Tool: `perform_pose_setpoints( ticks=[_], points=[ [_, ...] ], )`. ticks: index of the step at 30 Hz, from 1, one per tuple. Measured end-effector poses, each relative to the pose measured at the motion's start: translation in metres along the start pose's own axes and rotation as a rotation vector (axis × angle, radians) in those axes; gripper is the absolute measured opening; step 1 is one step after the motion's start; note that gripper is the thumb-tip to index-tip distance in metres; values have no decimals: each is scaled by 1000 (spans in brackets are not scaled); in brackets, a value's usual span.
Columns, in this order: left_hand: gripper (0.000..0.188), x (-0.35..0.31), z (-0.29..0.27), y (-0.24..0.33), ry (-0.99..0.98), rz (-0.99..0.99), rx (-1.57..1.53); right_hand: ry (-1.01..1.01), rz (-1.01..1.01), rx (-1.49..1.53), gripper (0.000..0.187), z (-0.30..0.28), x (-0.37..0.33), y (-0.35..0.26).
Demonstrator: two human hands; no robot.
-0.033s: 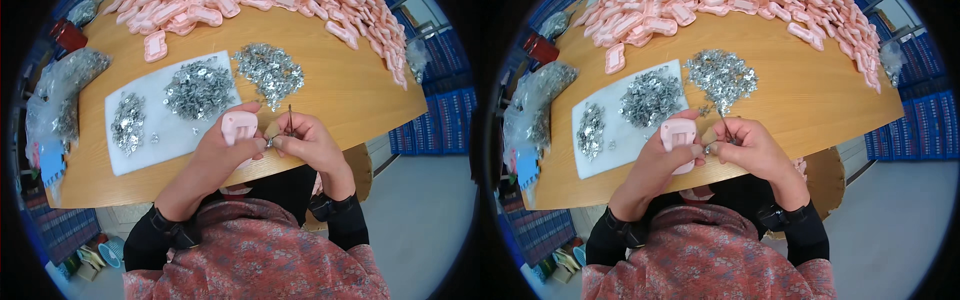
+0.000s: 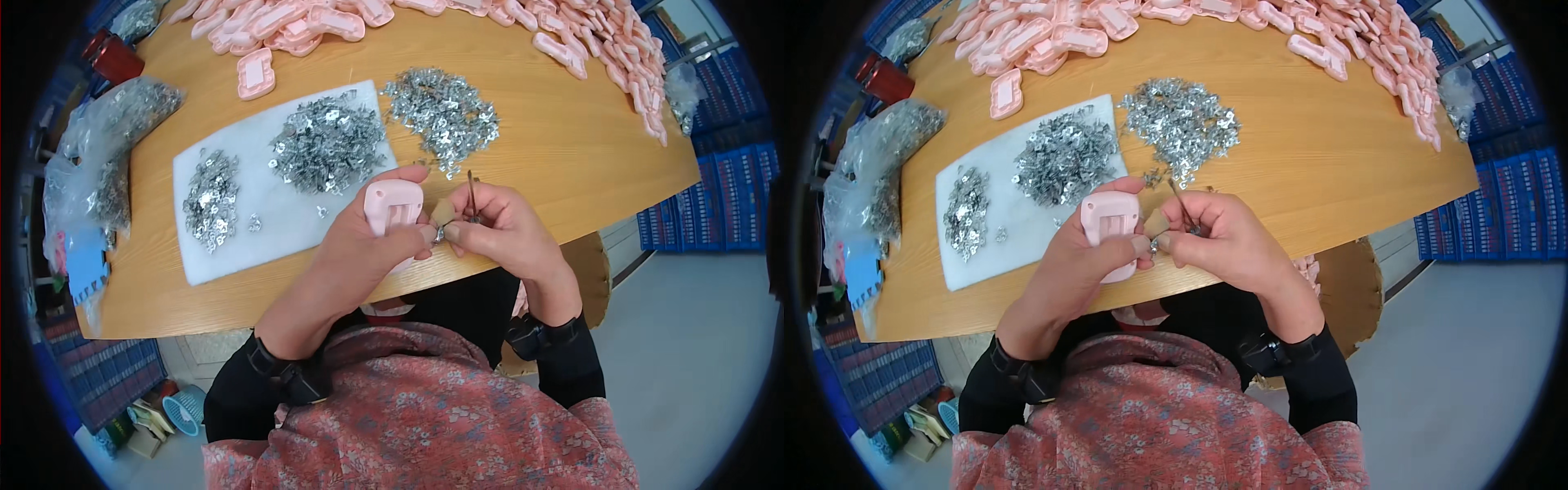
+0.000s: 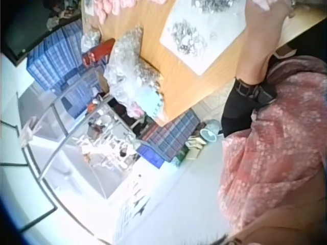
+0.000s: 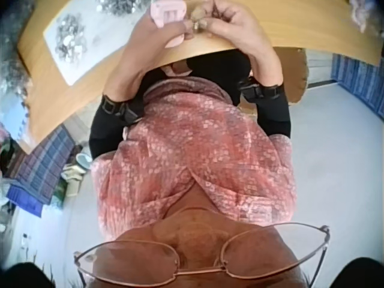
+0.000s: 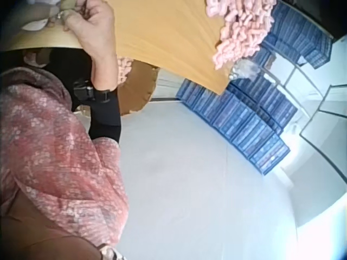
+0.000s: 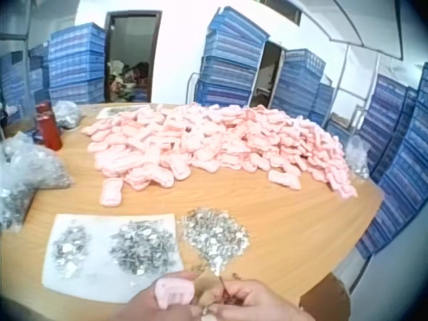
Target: The person sits at a wooden table and assembles small pink plastic devices. They pick up small metal screws from a pile on a white mat and insert them into the slots of the pink plastic casing using their fingers. The person handles the components one by one, repeatedly picking up screws and placing them into the device.
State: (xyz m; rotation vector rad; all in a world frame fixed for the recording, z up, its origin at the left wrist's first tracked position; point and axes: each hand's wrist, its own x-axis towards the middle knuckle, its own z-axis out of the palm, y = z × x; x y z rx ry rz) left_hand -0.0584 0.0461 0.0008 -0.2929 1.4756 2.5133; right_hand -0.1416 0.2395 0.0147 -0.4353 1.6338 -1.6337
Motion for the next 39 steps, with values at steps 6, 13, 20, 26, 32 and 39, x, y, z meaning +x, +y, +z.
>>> perform_pose_setpoints(
  ticks=[6,13,20,26,32,39],
  points=[
    [62,-7,-2,0,5,-17,-8,-4,5,32,14,12,2,-2],
    [64,-4,-7,-6,112,92,-112,187,-95,-50,13,29,1,6],
    [63,-10,-8,-9,120,66,-167,176,-58,-132,12,43,-3,5],
    [63,-11,-10,-14,154,134,-115,223,-81,-86,10,51,-5,21],
    [47,-24,-20,-4,-51,-92,-389,179,-198,-203,10,52,-7,-5],
    [60,-32,-22,-2,-59,-245,-363,152,-402,-761,10,59,3,-7]
  ],
)
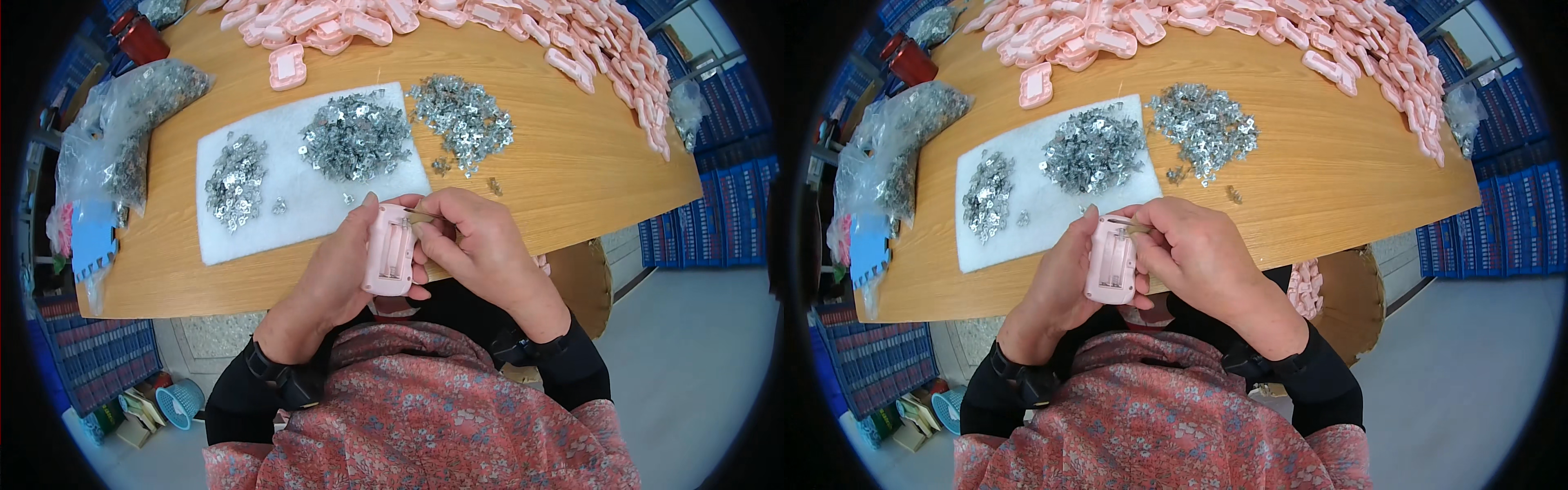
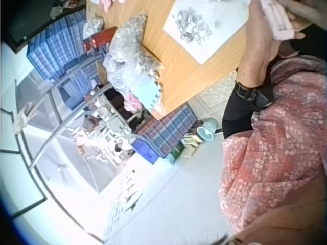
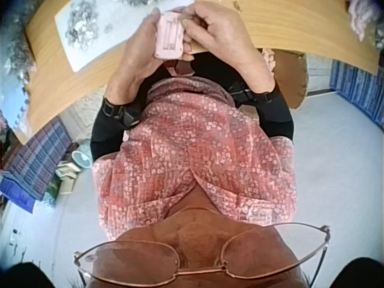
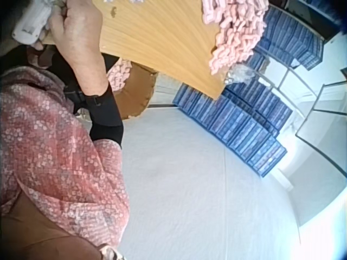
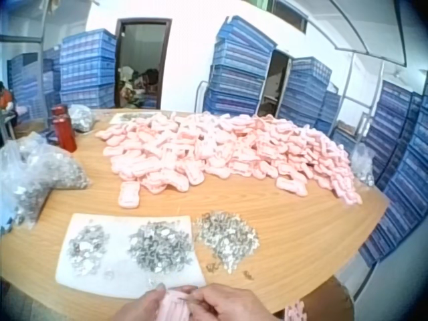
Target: The person sits at a wooden table and assembles small pink plastic devices. They pick up small metal screws from a pile on a white mat and insert them into the slots of the pink plastic casing using their fingers. The person handles the components one by one, repeatedly picking up screws and placing them into the device.
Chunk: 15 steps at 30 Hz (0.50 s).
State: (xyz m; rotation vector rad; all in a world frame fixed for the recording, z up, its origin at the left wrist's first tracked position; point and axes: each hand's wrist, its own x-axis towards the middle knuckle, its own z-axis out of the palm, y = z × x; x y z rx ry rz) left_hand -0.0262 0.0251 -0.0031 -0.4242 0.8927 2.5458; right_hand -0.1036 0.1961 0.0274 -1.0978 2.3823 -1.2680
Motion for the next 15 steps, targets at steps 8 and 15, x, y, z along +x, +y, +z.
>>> perform_pose_setpoints(
  ticks=[8,15],
  points=[
    [58,-1,0,-6,49,-32,72,23,-63,-205,12,5,0,-8],
    [58,1,-1,-9,51,-48,256,-35,-15,-314,13,3,-2,-16]
  ],
)
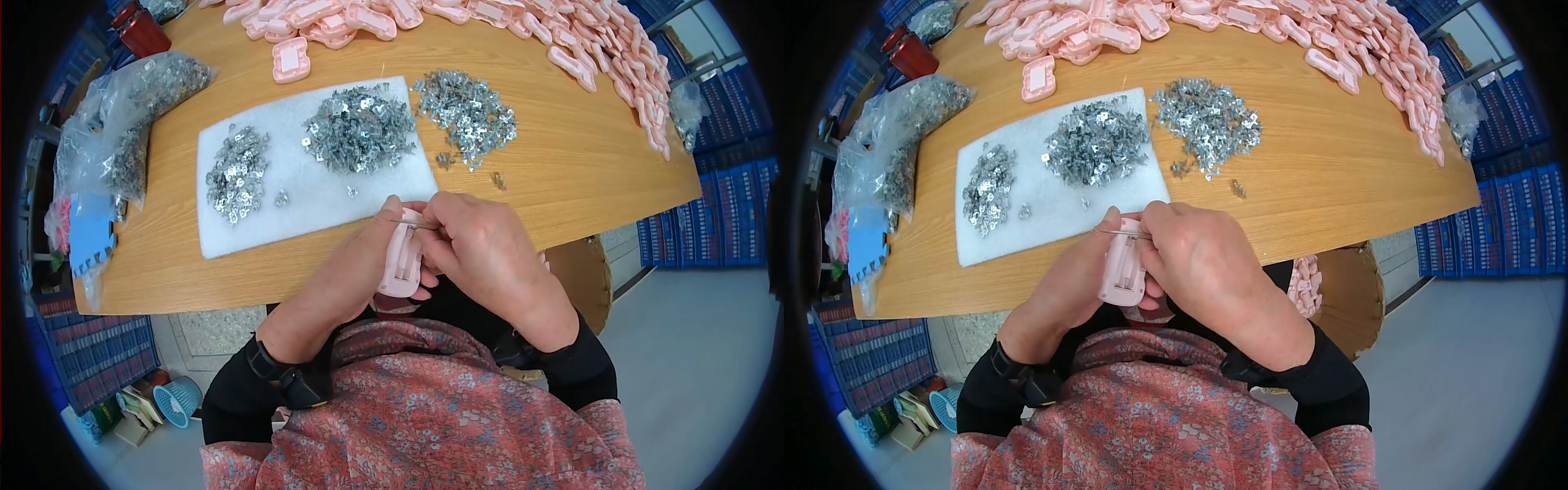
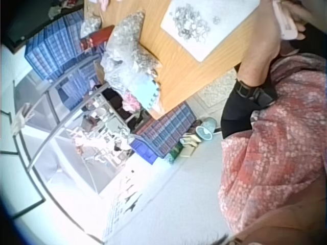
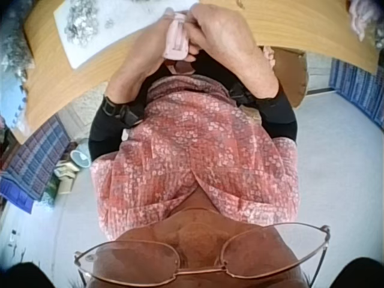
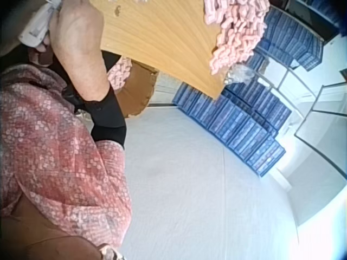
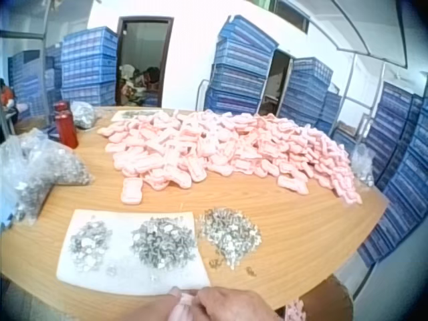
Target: The person sits at a wooden table and assembles small pink plastic devices. They pick up small metal screws from a pile on a white mat and insert them into the slots of the pink plastic casing using their fingers. The person handles the components one by one, repeatedly picking up screws and placing them into the device.
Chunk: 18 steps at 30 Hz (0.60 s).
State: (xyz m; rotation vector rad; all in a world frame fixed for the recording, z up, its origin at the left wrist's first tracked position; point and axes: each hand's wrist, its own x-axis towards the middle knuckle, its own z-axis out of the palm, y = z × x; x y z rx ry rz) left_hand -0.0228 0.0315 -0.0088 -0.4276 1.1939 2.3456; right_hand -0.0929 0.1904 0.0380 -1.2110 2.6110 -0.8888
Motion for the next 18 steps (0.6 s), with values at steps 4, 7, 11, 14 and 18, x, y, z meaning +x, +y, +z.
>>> perform_pose_setpoints(
  ticks=[4,7,11,14,18],
  points=[
    [57,-1,-1,1,-11,-31,-4,-84,165,187,18,-8,0,1],
    [57,0,-7,-1,-74,-4,-64,-52,205,322,22,-6,-2,8],
    [57,2,-7,-1,-97,-21,-24,-198,344,699,28,2,-7,11],
    [60,-3,0,3,-85,-7,-16,-192,316,811,28,1,-8,14],
    [47,-5,-4,4,-40,47,114,-209,407,879,24,5,-10,21]
  ],
)
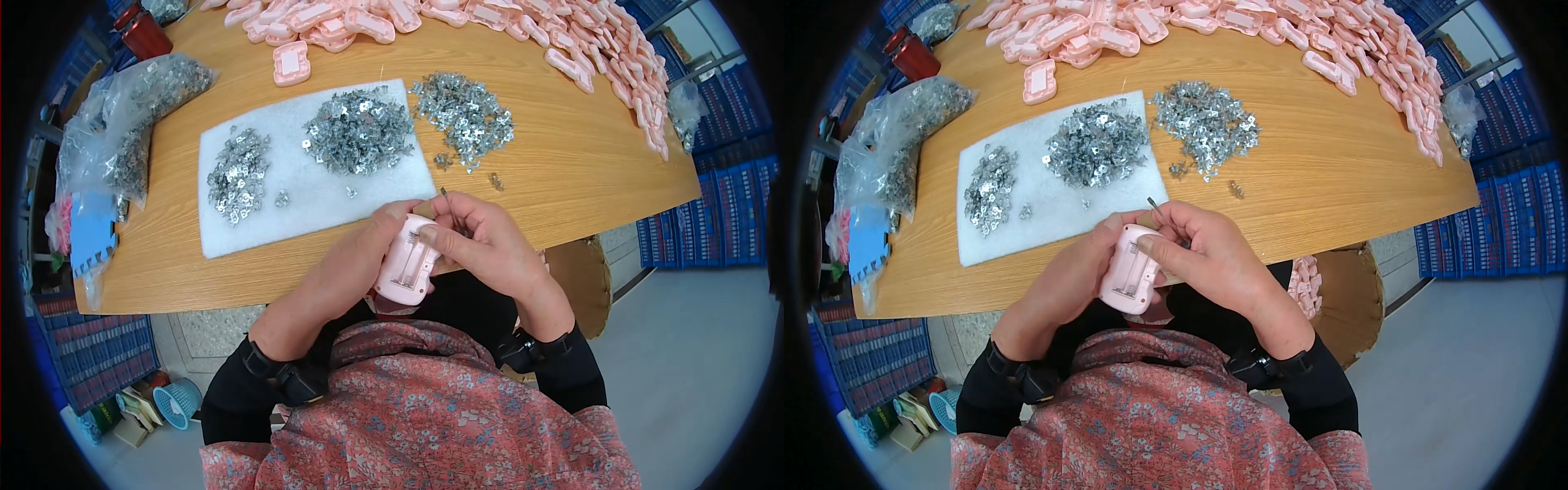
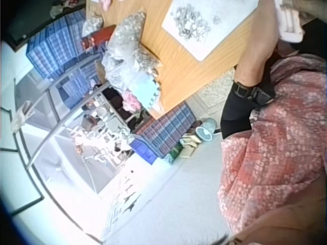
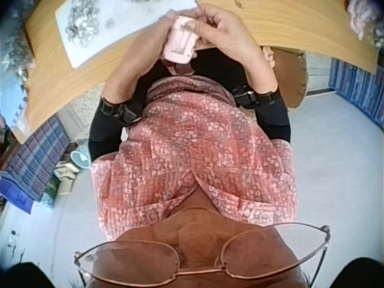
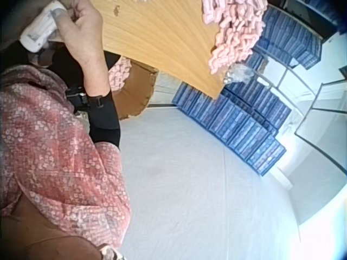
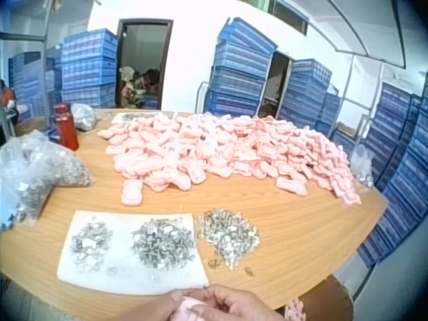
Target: The person sits at a wooden table and assembles small pink plastic devices. They pick up small metal screws from a pile on a white mat and insert them into the slots of the pink plastic casing using their fingers. The person handles the components one by one, repeatedly picking up screws and placing them into the device.
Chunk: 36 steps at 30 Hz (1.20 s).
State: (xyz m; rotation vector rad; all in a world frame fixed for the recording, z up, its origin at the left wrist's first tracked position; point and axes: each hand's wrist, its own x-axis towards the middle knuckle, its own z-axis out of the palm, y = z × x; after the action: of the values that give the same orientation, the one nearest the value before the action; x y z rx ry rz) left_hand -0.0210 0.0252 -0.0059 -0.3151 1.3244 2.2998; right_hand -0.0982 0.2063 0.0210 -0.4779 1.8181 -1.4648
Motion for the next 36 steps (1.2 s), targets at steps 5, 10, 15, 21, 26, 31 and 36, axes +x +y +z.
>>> perform_pose_setpoints(
  ticks=[5,10,15,21,26,31,36],
  points=[
    [36,-10,-2,6,59,216,585,3,-59,-69,23,0,1,4],
    [36,-5,-4,3,110,320,608,94,-102,157,25,2,-4,2],
    [32,-7,-12,9,-81,42,-296,118,-225,142,27,4,-3,9],
    [31,-11,-8,8,-142,-36,-457,140,-340,-3,24,15,7,9],
    [29,-10,-7,6,-215,-21,-457,132,-304,-136,14,4,11,8],
    [31,-8,-10,0,-247,-81,-666,144,-318,86,16,7,8,10],
    [40,0,-13,-2,-331,-66,-697,201,-363,106,16,1,7,25]
  ],
)
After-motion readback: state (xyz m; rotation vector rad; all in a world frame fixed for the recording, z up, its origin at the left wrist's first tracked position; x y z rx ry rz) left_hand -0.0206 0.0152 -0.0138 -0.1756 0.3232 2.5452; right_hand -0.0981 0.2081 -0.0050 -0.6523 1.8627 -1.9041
